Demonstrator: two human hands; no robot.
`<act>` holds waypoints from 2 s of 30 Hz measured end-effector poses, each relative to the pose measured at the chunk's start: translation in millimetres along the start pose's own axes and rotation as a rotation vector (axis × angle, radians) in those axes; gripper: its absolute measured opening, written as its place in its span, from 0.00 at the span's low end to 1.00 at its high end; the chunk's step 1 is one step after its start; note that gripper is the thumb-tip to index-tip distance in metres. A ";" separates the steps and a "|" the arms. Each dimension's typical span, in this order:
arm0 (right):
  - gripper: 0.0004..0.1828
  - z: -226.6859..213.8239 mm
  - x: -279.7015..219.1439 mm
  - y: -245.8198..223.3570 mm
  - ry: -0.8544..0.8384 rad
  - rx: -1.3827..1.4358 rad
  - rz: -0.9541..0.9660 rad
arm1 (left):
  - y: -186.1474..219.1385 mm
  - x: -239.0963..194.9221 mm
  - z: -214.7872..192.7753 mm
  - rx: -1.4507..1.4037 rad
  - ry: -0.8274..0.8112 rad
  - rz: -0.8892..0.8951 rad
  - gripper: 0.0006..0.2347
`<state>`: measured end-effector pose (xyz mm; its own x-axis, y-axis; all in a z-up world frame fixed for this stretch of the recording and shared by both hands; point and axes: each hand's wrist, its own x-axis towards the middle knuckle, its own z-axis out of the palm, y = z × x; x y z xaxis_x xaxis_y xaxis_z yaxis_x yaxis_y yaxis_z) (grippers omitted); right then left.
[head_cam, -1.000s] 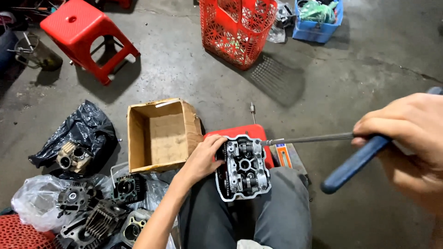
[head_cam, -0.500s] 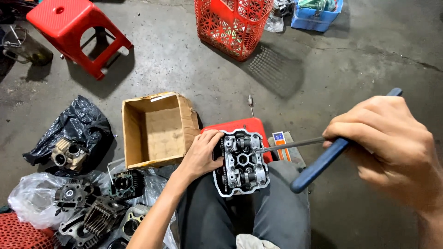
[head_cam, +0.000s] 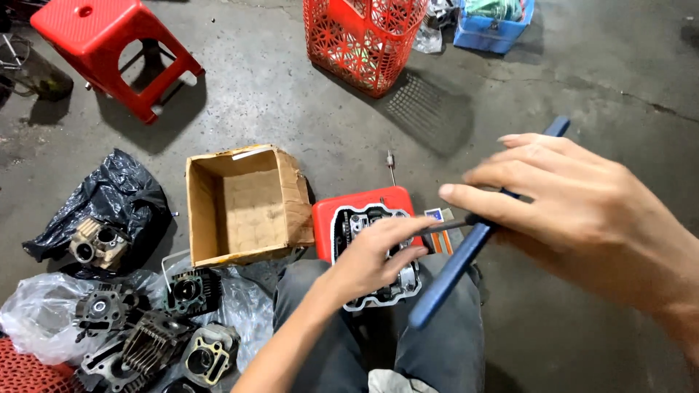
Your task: Repairing a motorcycle engine cylinder head using a T-handle wrench and a screwdriver
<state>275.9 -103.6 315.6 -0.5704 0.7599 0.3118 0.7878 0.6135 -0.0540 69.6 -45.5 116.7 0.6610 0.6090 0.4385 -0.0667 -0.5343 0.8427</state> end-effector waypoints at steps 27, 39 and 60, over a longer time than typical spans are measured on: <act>0.28 60.4 0.9 -5.0 0.354 -0.062 0.141 | -164.5 -26.2 -2.1 -0.219 0.461 -0.888 0.39; 0.18 40.0 -1.4 -26.7 0.339 0.010 0.123 | -119.3 -24.3 -5.2 -0.102 0.403 -0.688 0.31; 0.15 13.5 52.9 -19.8 0.070 0.152 -0.075 | -20.5 -32.4 -23.5 0.020 0.213 -0.145 0.13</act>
<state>227.0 -72.6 320.3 -0.6046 0.6973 0.3849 0.6965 0.6973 -0.1693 32.0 -40.5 92.6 0.4900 0.7888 0.3711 0.0334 -0.4424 0.8962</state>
